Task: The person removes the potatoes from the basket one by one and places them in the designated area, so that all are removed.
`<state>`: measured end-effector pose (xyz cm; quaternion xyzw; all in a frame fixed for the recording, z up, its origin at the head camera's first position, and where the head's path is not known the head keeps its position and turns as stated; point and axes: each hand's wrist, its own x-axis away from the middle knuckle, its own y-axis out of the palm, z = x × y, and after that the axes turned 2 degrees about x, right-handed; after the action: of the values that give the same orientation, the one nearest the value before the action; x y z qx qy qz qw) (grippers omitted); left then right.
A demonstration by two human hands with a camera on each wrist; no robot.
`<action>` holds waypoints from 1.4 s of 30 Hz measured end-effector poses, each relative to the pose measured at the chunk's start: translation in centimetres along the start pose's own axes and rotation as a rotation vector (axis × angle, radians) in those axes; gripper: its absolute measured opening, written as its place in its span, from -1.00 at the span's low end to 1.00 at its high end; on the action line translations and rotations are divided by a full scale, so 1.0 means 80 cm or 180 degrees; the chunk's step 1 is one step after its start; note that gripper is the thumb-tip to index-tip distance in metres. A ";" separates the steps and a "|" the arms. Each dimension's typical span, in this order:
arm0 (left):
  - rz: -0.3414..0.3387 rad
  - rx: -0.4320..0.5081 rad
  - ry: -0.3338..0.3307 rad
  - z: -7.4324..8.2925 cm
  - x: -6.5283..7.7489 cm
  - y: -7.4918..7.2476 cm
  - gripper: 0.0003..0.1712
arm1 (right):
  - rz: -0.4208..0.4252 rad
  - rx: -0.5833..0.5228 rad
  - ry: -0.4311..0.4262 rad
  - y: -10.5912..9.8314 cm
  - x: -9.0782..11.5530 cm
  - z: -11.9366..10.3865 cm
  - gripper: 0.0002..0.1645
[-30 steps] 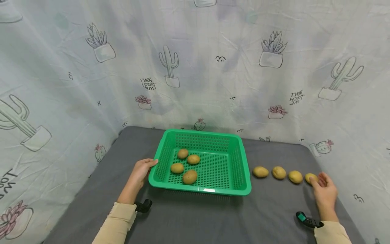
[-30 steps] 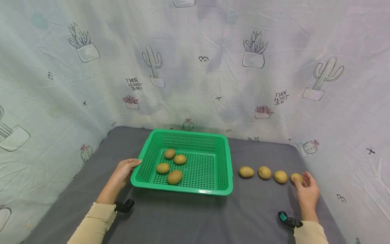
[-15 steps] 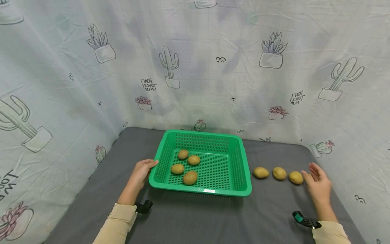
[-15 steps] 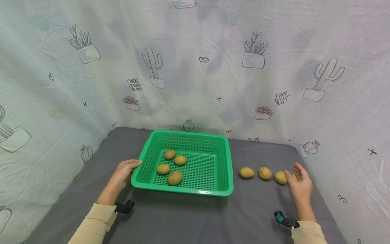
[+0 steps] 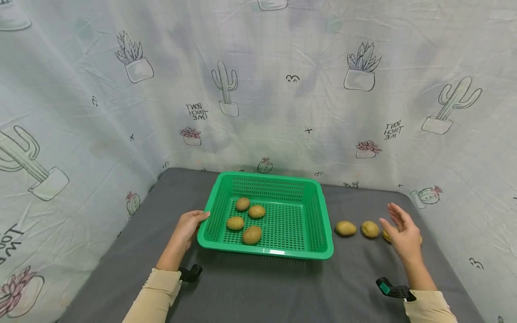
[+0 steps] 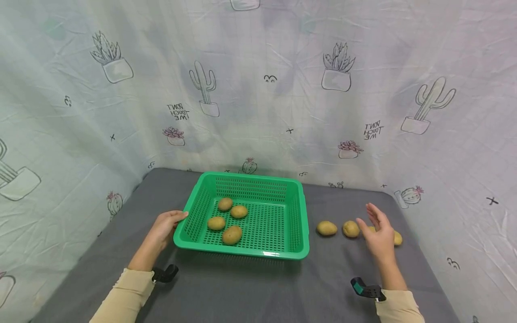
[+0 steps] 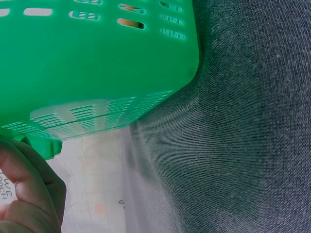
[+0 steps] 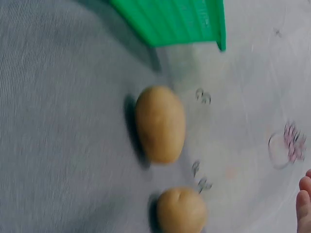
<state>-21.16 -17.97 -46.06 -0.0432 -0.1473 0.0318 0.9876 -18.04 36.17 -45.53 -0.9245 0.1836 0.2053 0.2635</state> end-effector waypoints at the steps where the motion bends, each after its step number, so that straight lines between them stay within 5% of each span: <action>1: -0.0001 -0.0002 -0.0002 0.000 0.000 0.000 -0.50 | -0.0030 -0.0043 -0.0085 0.003 -0.001 -0.006 -0.32; 9: 0.0008 0.0028 -0.0032 0.000 -0.002 0.001 -0.54 | -0.0208 -0.0579 -0.0831 0.022 -0.007 -0.044 -0.33; 26: 0.0033 0.0022 -0.0001 -0.002 -0.003 0.001 -0.56 | -0.0560 -0.1075 -0.1497 0.063 -0.027 -0.093 -0.32; 42: 0.0022 0.0028 -0.0009 -0.001 -0.004 0.000 -0.57 | -0.1014 -0.1237 -0.1521 0.108 -0.024 -0.135 -0.30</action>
<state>-21.43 -17.99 -46.19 -0.0393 -0.1484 0.0360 0.9875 -20.51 23.65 -39.75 -0.9003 -0.0724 0.4033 0.1469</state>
